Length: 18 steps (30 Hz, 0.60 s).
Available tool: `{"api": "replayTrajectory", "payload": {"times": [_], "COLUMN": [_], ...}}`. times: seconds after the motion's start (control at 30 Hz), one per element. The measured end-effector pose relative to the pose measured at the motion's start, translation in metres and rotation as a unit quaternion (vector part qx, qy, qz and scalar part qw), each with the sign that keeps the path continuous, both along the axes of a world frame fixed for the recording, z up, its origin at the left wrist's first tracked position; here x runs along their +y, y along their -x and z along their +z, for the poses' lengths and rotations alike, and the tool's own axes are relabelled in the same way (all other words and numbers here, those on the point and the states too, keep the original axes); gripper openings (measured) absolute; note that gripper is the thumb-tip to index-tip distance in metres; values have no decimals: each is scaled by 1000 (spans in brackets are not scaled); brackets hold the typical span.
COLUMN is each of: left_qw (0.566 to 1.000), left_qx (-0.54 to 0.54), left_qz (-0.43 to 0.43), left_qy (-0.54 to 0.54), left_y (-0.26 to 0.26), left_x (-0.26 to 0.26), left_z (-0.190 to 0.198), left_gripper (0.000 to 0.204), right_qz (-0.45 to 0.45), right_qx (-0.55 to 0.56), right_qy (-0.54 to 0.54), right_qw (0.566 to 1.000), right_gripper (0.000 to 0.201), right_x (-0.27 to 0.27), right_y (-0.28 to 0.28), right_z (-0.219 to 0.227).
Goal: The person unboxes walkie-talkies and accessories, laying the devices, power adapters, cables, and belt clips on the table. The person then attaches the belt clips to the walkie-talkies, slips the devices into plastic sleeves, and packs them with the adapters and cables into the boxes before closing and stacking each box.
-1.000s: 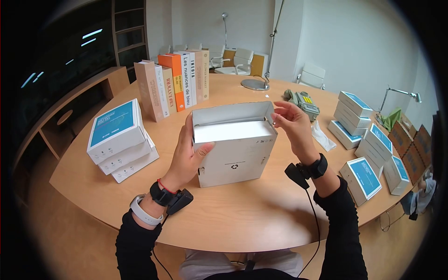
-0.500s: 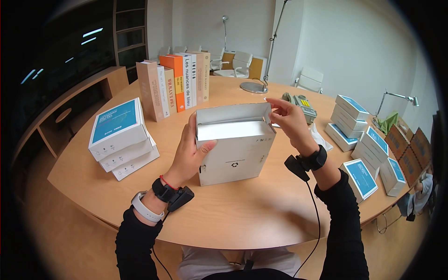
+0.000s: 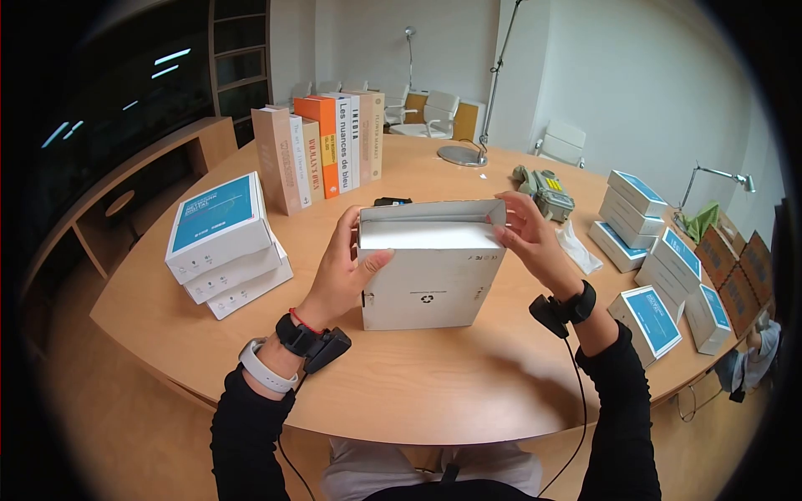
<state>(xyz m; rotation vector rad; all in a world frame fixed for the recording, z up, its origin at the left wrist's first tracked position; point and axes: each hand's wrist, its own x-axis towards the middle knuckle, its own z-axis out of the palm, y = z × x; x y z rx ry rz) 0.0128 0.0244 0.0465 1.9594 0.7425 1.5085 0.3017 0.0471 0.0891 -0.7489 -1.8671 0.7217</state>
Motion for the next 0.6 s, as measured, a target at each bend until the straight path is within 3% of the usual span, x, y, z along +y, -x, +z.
{"api": "replayTrajectory", "payload": {"times": [0.27,0.33,0.6], "left_qw": [1000,1000,1000], "left_qx": [-5,-8,17], "left_qz": [1,-2,4], "left_qy": [6,-2,9], "left_y": [0,-1,2], "left_x": [2,3,5], "left_z": [-1,-2,-6], "left_gripper": [73,74,83], "right_qz": [60,72,53], "right_qx": [41,66,66], "right_qy": [44,109,90], "right_qw": [996,989,992], "right_gripper": [47,47,44], "right_x": [-11,-9,2], "right_y": [-1,-5,-8], "right_z": [-2,-1,1]}}
